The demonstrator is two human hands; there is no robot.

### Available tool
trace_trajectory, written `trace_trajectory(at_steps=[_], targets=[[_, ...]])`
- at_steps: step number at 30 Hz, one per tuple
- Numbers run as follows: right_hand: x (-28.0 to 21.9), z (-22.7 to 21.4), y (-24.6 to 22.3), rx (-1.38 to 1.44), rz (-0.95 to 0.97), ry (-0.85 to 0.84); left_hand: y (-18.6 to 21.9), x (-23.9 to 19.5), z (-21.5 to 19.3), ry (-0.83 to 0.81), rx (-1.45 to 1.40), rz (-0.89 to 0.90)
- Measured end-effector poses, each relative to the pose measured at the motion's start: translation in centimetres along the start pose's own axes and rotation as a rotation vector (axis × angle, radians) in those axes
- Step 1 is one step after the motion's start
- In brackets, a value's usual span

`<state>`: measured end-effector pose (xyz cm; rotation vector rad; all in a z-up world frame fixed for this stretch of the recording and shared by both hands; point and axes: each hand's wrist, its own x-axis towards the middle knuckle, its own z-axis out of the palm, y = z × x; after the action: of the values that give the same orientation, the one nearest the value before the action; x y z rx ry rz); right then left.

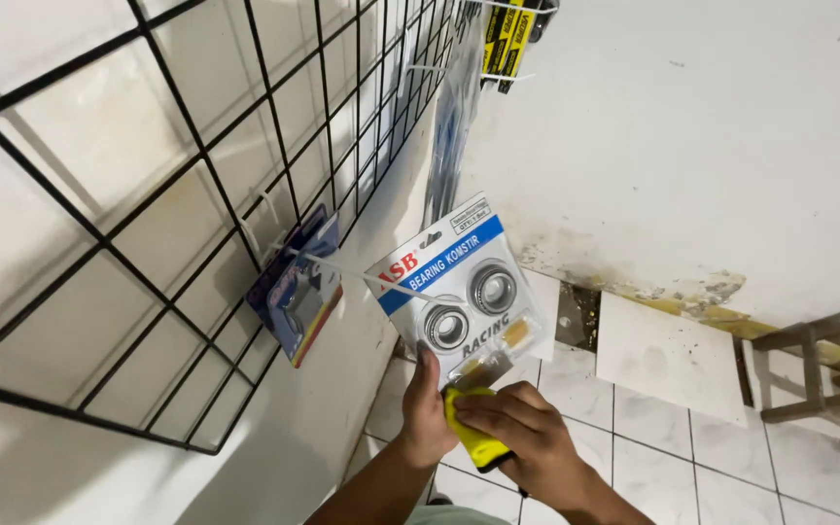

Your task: The person holds a blister pack containing two bearings and wipes its surface with a yellow cloth. The person repeatedly rubs the front and edges of the package, rotating it to access different areas, and continues wiping until the end of the clip.

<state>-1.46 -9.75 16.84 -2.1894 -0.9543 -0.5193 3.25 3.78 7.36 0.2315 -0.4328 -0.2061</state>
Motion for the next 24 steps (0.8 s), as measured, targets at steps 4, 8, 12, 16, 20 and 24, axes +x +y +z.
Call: trace_trajectory(at_steps=[4,8,12,16,20,24], targets=[[-1.9,-0.1,2.4,-0.074,0.026,0.019,1.0,0.4,0.6,0.074,0.024,-0.001],[-1.5,-2.2,2.9,-0.205,0.171,0.231,2.3,0.7,1.4,-0.015,0.012,-0.055],[-2.5,-3.5,2.3,0.037,0.438,0.345,2.2,0.3,1.2,-0.018,0.068,-0.021],[-3.8,-2.0,2.5,0.367,0.661,0.385,0.5,-1.1,-1.6,0.081,0.088,-0.022],[-2.9,-0.5,1.2,0.290,0.538,0.343,-1.2,-2.9,-3.3,0.201,0.212,-0.032],[-2.4,-0.6,-0.5,0.319,0.566,0.339,-0.7,-2.5,0.6,-0.003,0.221,0.111]])
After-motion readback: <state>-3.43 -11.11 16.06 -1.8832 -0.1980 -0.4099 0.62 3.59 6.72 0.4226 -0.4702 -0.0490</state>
